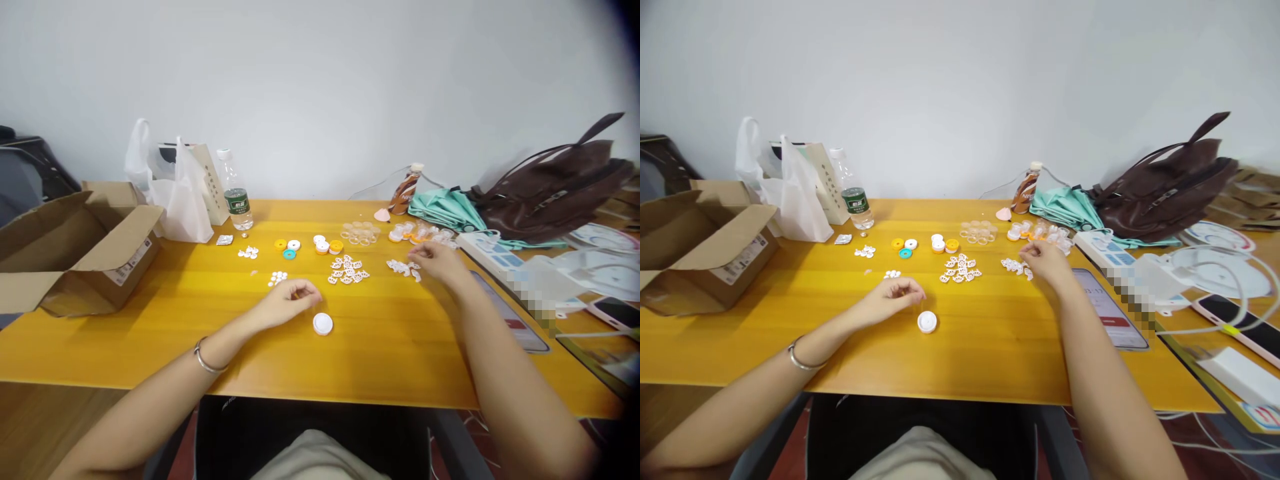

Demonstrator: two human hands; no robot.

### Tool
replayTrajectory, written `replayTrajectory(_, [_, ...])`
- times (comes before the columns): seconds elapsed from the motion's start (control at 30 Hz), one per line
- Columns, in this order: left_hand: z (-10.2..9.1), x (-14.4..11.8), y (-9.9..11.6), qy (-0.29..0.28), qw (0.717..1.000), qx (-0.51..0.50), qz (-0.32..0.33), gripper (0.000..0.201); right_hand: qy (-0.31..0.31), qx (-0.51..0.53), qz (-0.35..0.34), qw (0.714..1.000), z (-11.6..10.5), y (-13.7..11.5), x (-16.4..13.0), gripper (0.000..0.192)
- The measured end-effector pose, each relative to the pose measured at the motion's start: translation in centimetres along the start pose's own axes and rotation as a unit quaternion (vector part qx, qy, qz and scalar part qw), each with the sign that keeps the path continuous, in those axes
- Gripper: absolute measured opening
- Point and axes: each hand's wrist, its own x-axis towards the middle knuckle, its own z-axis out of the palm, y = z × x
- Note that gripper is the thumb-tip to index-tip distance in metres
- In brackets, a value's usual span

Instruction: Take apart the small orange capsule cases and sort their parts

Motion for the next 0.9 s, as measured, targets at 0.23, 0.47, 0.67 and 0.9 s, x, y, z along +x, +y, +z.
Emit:
replayTrajectory(0.23, [0.3,-0.9,0.0,-0.075,0.985,0.137,0.067,0.043,-0.275,0.134,-0.220,0.926,2.9,-7.2,-6.5,0.039])
replayTrajectory(0.47, [0.7,-0.6,-0.4,-0.089,0.976,0.182,0.074,0.030,-0.352,0.089,-0.309,0.879,6.4,-10.0,-11.5,0.047])
replayTrajectory(0.67, [0.8,-0.7,-0.6,-0.095,0.972,0.192,0.094,0.031,-0.362,0.095,-0.288,0.881,6.4,-9.7,-11.0,0.052])
replayTrajectory(0.9, [1.2,-0.4,-1.1,-0.072,0.971,0.209,0.094,0.033,-0.351,0.143,-0.269,0.885,6.8,-10.3,-11.6,0.043])
